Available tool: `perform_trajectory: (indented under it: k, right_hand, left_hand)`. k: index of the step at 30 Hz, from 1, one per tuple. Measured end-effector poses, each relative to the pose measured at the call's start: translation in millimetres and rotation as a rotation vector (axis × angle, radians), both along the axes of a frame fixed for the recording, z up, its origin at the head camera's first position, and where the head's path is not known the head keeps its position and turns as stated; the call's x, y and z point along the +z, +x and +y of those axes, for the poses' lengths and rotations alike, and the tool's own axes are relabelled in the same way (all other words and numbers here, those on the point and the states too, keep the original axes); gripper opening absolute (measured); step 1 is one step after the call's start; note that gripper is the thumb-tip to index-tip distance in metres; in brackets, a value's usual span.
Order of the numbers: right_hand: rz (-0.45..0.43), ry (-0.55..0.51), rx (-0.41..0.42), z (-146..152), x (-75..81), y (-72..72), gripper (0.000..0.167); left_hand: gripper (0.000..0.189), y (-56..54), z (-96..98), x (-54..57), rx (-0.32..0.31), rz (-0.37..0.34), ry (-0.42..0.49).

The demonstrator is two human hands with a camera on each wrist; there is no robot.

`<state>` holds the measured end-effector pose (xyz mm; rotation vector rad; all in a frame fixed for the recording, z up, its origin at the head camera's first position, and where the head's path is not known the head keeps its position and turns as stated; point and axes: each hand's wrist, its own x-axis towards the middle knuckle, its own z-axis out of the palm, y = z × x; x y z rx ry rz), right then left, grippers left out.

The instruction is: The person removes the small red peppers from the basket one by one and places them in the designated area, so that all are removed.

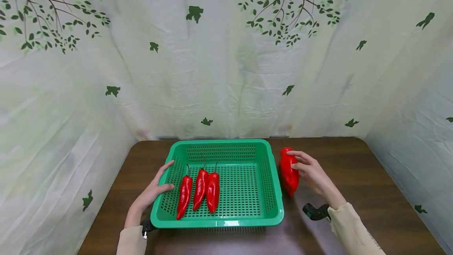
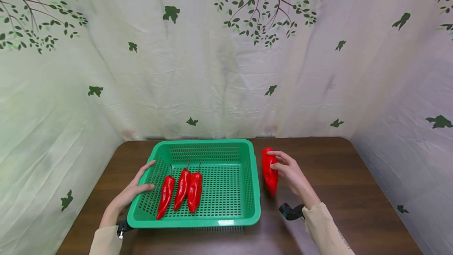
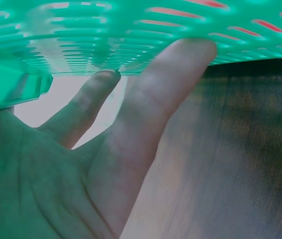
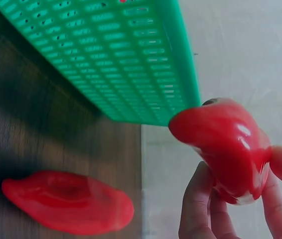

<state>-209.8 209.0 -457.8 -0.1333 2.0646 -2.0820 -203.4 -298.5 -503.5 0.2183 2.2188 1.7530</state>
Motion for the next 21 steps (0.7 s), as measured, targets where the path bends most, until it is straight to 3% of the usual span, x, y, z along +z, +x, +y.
perform_trajectory:
  k: [21]
  right_hand:
    - [0.005, 0.043, -0.079, 22.6, -13.7, 0.2, 0.043]
  left_hand:
    - [0.075, -1.3, -0.2, -1.1, -0.002, 0.007, 0.014]
